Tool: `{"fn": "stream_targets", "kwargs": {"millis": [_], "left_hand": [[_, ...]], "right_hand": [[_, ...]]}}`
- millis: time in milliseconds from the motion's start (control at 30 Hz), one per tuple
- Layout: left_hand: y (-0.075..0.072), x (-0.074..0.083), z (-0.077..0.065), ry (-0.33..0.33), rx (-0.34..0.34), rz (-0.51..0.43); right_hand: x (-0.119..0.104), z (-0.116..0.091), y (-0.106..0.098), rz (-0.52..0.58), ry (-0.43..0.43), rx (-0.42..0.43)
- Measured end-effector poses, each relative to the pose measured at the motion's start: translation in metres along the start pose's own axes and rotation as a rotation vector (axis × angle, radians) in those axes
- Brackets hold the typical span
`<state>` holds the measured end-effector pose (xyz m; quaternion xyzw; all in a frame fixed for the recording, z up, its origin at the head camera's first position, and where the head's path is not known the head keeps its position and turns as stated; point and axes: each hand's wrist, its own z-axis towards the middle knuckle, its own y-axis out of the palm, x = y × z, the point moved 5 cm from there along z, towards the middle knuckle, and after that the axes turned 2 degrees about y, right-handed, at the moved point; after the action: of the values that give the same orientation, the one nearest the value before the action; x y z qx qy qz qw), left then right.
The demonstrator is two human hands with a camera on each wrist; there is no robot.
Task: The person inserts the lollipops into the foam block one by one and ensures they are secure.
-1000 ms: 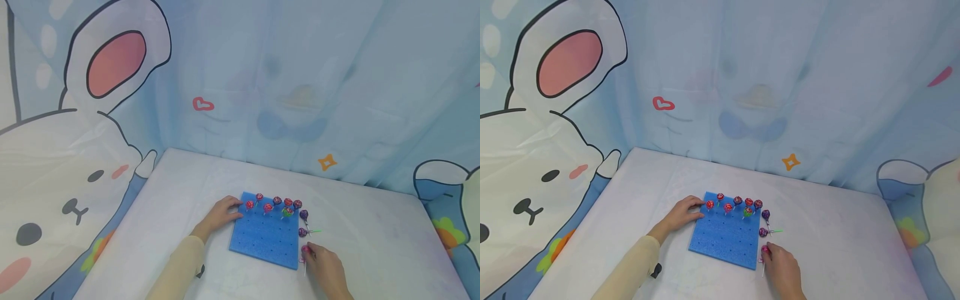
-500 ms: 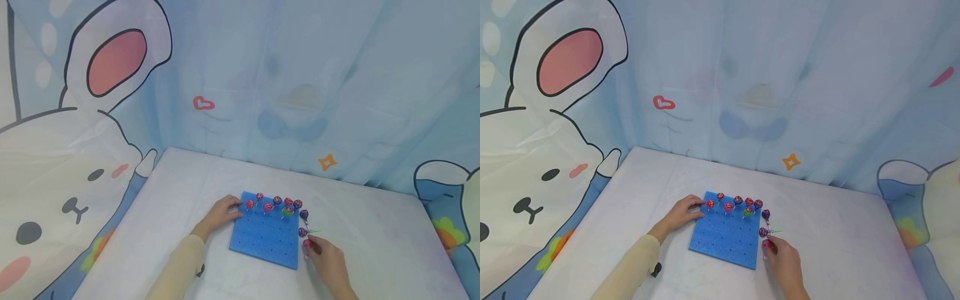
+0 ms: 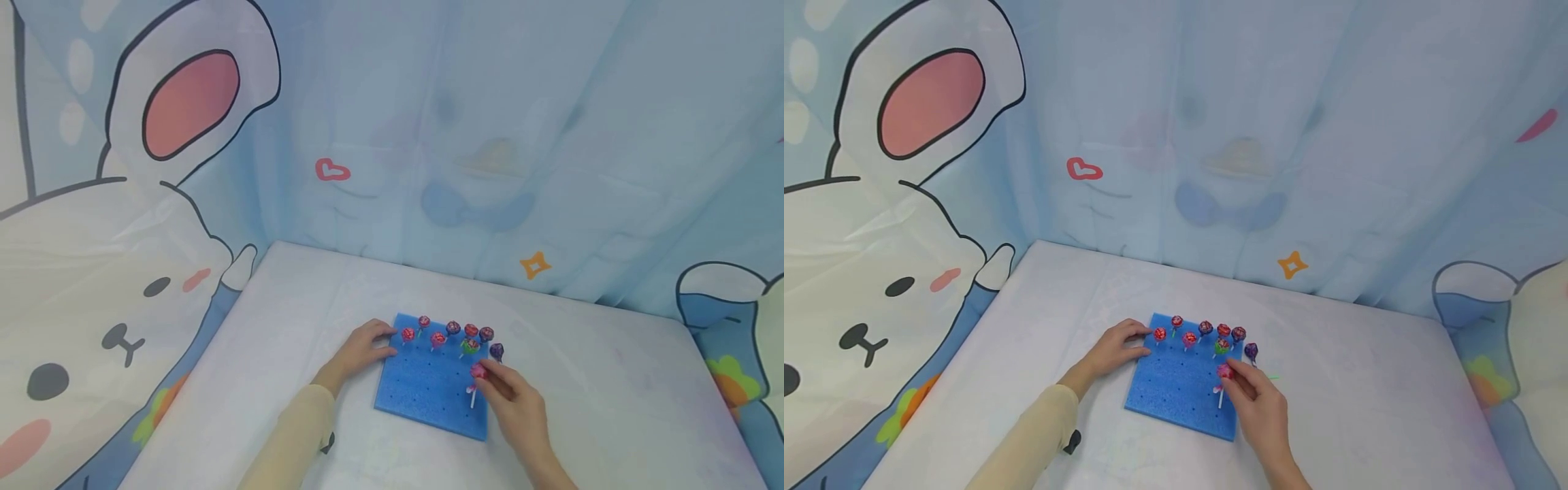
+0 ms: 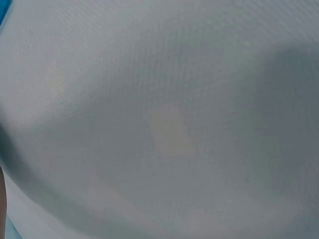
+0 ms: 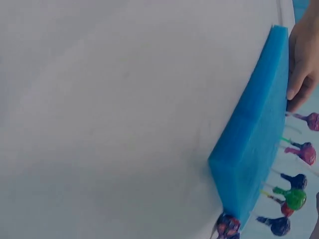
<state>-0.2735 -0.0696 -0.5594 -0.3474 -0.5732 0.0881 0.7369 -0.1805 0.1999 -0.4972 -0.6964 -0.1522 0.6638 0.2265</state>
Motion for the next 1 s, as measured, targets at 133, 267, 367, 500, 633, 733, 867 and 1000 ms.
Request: {"fn": "stream_targets", "kwargs": {"millis": [133,267,367,500,633,733,867,1000], "left_hand": [[0.001,0.0,0.0,0.01,0.001,0.0],[0.001,-0.001,0.001,0.008,0.002,0.007],[0.001,-0.001,0.001,-0.006,0.0,0.012],[0.001,-0.002,0.001,-0.03,-0.006,0.013],[0.001,-0.001,0.001,-0.03,-0.007,0.016],[0.001,-0.002,0.001,-0.02,-0.001,0.011],[0.001,-0.002,0.0,-0.027,-0.001,0.002],[0.001,-0.002,0.0,-0.043,-0.009,0.006]], "right_hand": [[-0.008,0.001,0.012,0.065,-0.059,-0.012],[-0.014,0.003,0.023,0.116,-0.121,-0.037],[-0.017,0.005,0.031,0.144,-0.152,-0.054],[-0.019,0.009,0.041,0.182,-0.164,-0.081],[-0.019,0.012,0.048,0.171,-0.155,-0.095],[-0.019,0.013,0.051,0.151,-0.143,-0.092],[-0.02,0.013,0.056,0.182,-0.142,-0.086],[-0.023,0.014,0.062,0.246,-0.182,-0.064]]}}
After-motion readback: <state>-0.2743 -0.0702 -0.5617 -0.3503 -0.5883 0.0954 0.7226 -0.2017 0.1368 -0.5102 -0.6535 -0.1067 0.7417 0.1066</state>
